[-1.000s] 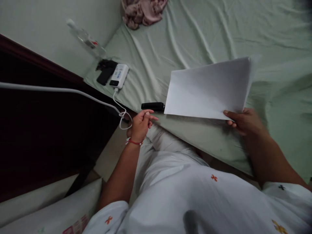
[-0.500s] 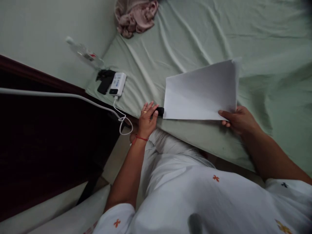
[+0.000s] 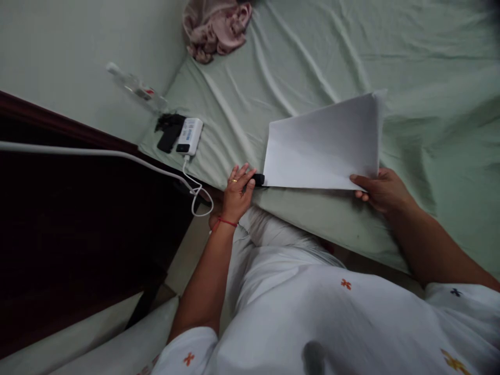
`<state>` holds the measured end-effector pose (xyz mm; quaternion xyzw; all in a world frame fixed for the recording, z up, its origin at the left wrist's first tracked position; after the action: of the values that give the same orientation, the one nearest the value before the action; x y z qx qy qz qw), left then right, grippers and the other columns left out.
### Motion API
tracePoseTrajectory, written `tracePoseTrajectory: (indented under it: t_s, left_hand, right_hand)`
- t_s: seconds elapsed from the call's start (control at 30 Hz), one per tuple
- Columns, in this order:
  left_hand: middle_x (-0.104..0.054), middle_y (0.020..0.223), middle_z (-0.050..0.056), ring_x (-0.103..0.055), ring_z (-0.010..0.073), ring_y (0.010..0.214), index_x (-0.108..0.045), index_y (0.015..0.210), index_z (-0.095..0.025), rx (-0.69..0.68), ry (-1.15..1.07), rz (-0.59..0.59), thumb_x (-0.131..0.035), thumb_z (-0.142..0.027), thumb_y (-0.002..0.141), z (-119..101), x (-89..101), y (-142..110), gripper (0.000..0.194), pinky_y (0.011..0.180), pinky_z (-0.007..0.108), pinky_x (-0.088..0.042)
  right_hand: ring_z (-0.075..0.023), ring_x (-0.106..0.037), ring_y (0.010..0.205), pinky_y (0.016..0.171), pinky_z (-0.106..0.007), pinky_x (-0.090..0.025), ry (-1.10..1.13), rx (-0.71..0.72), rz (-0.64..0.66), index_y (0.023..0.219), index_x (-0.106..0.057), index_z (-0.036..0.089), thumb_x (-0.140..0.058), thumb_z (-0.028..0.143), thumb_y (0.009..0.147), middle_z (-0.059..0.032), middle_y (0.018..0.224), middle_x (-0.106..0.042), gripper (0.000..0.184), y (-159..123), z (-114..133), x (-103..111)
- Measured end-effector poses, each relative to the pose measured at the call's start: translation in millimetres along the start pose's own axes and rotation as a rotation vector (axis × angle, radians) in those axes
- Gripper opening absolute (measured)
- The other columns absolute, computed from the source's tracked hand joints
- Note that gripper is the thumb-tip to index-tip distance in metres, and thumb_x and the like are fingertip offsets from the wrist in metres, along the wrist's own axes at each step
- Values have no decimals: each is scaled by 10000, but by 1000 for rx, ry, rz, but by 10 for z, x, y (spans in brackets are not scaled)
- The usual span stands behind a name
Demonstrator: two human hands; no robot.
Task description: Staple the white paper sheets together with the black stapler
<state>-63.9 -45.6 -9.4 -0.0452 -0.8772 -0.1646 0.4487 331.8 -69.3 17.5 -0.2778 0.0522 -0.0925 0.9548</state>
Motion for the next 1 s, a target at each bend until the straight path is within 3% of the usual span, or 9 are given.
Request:
tracePoseTrajectory:
  t_s: [0.3, 0.43, 0.57, 0.63, 0.77, 0.9, 1.0]
  left_hand:
    - [-581, 1645, 149, -374, 344, 1645, -710, 1436, -256, 78, 118, 75, -468, -519, 1114, -117, -71, 4, 480, 1323, 635, -307]
    - [-596, 1628, 151, -395, 356, 1630, -706, 1434, -259, 77, 125, 121, -462, -495, 1117, -121, -31, 24, 464, 1308, 650, -320]
    - [-613, 1601, 149, -404, 350, 1619, -678, 1463, -233, -19, 94, 116, -597, -450, 1047, -71, 47, 9, 476, 1321, 614, -329]
    - [-638, 1573, 132, -457, 334, 1579, -683, 1451, -231, -59, 89, 142, -642, -344, 989, -62, 94, 9, 478, 1317, 586, -361]
    - [-741, 1425, 74, -599, 272, 1427, -771, 1309, -265, -79, 107, 151, -509, -68, 868, -85, 203, 97, 549, 1288, 525, -433]
    - [-779, 1339, 64, -637, 281, 1347, -813, 1254, -284, -59, 148, 81, -505, -33, 804, -28, 275, 303, 601, 1276, 503, -452]
    - [-777, 1344, 72, -667, 293, 1318, -801, 1301, -275, -10, 127, 150, -527, -46, 765, 101, 287, 432, 644, 1251, 511, -483]
  right_hand:
    - [-80, -496, 403, 318, -143, -387, -48, -18, 8, 638, -636, 196, -884, 161, 778, 5, 507, -582, 286, 24, -1, 28]
    - [-89, -541, 429, 393, -157, -424, -254, 115, 44, 691, -704, 177, -776, 274, 919, -30, 534, -647, 258, -7, -22, 86]
    - [-91, -563, 468, 433, -161, -434, -366, 275, -98, 761, -714, 175, -711, 283, 945, 6, 566, -646, 213, -48, -47, 123]
    - [-91, -546, 459, 421, -169, -434, -331, 308, -149, 767, -700, 182, -711, 279, 925, 27, 562, -618, 186, -29, -75, 141]
    - [-91, -503, 474, 400, -194, -474, -147, 349, -180, 769, -687, 199, -806, 365, 839, 42, 609, -587, 215, 74, -140, 170]
    - [-91, -490, 533, 381, -189, -460, 72, 340, -201, 806, -705, 208, -909, 415, 701, 33, 696, -596, 309, 155, -141, 152]
    - [-88, -493, 560, 357, -173, -400, 179, 333, -211, 808, -706, 216, -929, 379, 634, 17, 752, -624, 326, 145, -85, 124]
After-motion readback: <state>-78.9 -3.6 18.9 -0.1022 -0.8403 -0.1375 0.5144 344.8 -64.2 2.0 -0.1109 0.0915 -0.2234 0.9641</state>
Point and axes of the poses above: each hand's wrist, its own y-axis towards the middle knuckle, its own x-axis out of the back of the hand, z = x × y, the point moved 1 cm from there along y, towards the middle knuckle
